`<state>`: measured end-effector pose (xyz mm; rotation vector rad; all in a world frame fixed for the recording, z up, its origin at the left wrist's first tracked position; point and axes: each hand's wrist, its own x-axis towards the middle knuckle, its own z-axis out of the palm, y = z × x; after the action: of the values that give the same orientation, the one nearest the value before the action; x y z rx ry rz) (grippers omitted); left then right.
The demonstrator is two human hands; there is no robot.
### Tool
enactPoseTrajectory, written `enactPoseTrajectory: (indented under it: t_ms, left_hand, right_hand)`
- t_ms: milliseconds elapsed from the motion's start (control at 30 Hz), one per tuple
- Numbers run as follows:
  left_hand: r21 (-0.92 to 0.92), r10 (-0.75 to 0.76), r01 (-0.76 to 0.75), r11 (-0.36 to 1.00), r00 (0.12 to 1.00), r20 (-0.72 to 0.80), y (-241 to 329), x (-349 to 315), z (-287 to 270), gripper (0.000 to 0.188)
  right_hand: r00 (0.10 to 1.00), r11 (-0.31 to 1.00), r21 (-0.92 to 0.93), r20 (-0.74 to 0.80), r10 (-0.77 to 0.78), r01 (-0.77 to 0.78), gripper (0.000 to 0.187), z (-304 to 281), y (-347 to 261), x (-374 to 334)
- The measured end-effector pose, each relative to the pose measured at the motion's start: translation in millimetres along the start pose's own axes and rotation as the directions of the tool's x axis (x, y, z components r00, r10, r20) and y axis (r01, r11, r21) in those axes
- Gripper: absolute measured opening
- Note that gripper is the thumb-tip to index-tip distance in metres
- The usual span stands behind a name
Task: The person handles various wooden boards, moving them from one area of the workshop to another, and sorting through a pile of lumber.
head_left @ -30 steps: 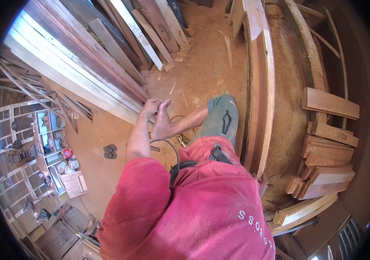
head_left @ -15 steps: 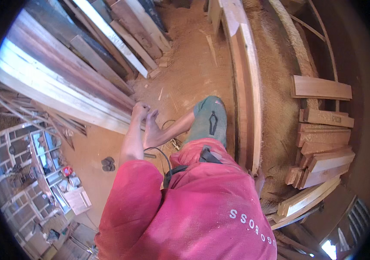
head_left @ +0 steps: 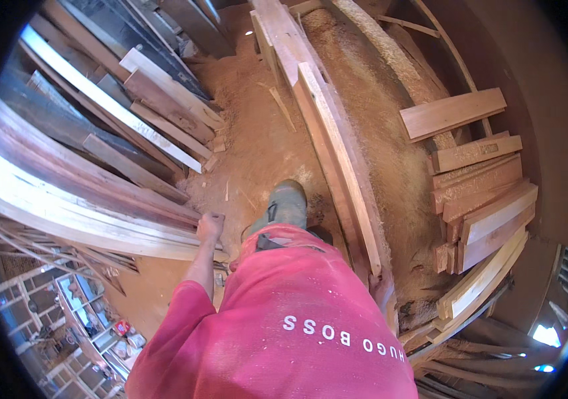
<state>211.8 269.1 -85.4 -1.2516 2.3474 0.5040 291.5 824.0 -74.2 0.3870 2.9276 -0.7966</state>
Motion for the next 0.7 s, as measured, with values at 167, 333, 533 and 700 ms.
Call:
enactPoseTrajectory:
  t_ms: [167, 333, 533, 700]
  left_hand:
    - [-0.091, 0.322, -0.315, 0.945, 0.943, 0.086, 21, 55, 16, 0.032]
    - [-0.131, 0.52, -0.505, 0.853, 0.845, 0.127, 73, 135, 24, 0.031]
    - [-0.189, 0.563, -0.533, 0.825, 0.802, 0.198, 174, 162, -10, 0.033]
    - [-0.274, 0.569, -0.514, 0.813, 0.803, 0.18, 139, 221, -16, 0.034]
  right_hand:
    - [0.989, 0.991, -0.129, 0.146, -0.021, 0.04, 0.037, -4, -23, 36]
    - [0.984, 0.999, -0.004, 0.17, 0.047, -0.047, 0.033, 28, -83, 100]
    - [0.984, 0.989, 0.121, 0.143, -0.104, 0.087, 0.035, 69, -190, 211]
    - [0.976, 0.979, 0.135, 0.139, -0.169, 0.15, 0.039, 141, -253, 315]
